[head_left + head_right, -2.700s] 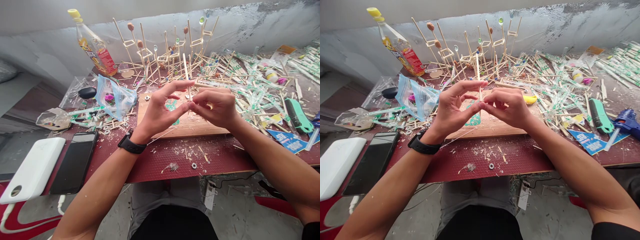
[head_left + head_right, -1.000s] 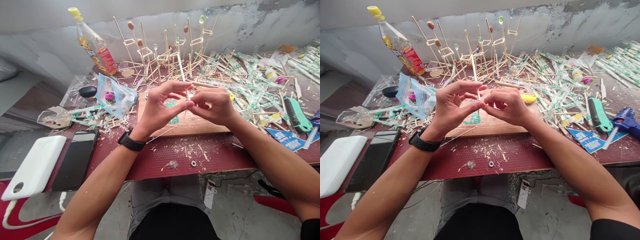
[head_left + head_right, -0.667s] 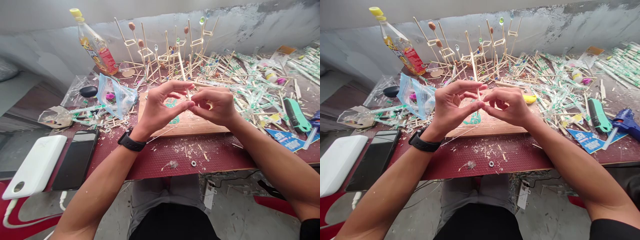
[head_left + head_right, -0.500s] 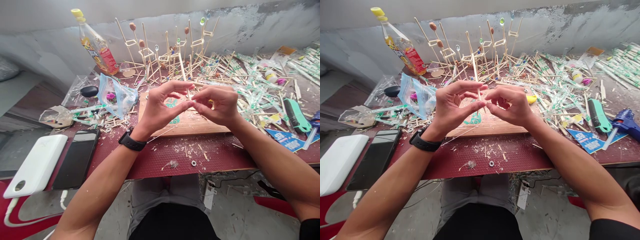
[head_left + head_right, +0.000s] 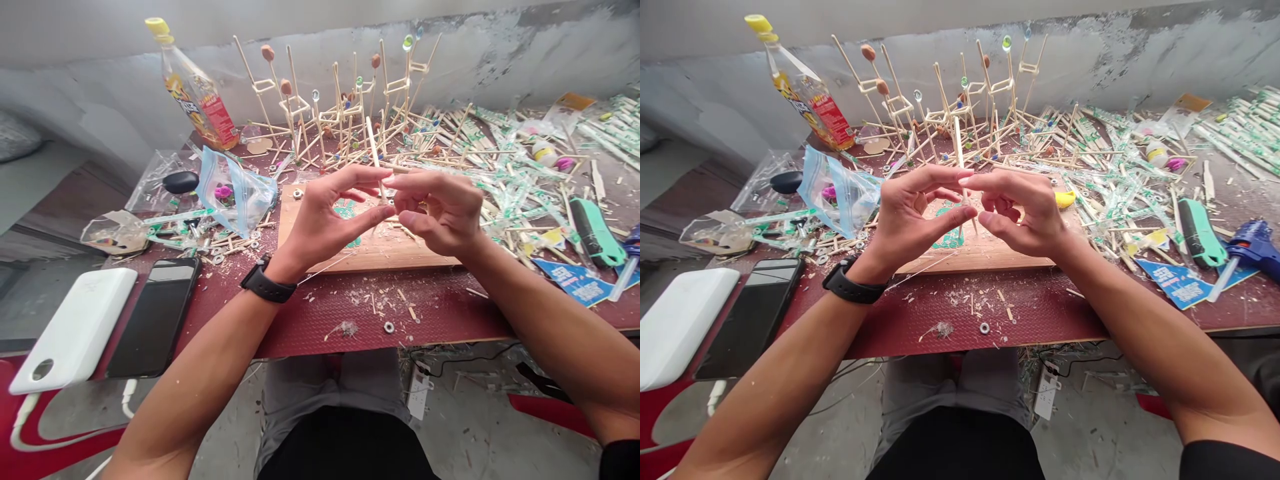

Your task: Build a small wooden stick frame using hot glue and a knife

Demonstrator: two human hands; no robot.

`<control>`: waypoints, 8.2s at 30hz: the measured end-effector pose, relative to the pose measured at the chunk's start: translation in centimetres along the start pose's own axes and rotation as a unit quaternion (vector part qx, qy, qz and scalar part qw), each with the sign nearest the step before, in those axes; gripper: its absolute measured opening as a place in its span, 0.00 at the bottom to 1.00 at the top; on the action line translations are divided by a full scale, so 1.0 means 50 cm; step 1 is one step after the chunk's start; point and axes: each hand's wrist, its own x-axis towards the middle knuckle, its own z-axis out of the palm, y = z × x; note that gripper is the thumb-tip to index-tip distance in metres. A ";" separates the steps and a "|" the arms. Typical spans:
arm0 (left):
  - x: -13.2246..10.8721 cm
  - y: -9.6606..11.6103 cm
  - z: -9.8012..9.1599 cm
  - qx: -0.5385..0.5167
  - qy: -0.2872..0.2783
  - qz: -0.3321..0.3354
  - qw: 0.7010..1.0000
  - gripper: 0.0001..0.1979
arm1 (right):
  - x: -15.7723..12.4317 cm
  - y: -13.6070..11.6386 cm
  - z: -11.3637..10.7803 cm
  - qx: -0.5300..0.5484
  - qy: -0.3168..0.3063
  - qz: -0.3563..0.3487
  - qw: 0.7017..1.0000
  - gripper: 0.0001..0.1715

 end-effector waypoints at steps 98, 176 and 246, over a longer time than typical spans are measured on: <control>0.007 0.019 -0.001 0.054 0.078 0.170 0.981 0.08 | 0.014 0.002 0.022 -0.044 0.120 -0.098 0.987 0.08; -0.012 0.022 0.027 0.074 0.139 0.110 0.981 0.06 | 0.016 -0.004 0.017 -0.023 0.084 -0.069 0.994 0.10; 0.006 0.022 0.012 -0.094 0.119 0.019 0.988 0.09 | 0.018 0.011 0.020 -0.087 0.085 -0.104 0.987 0.09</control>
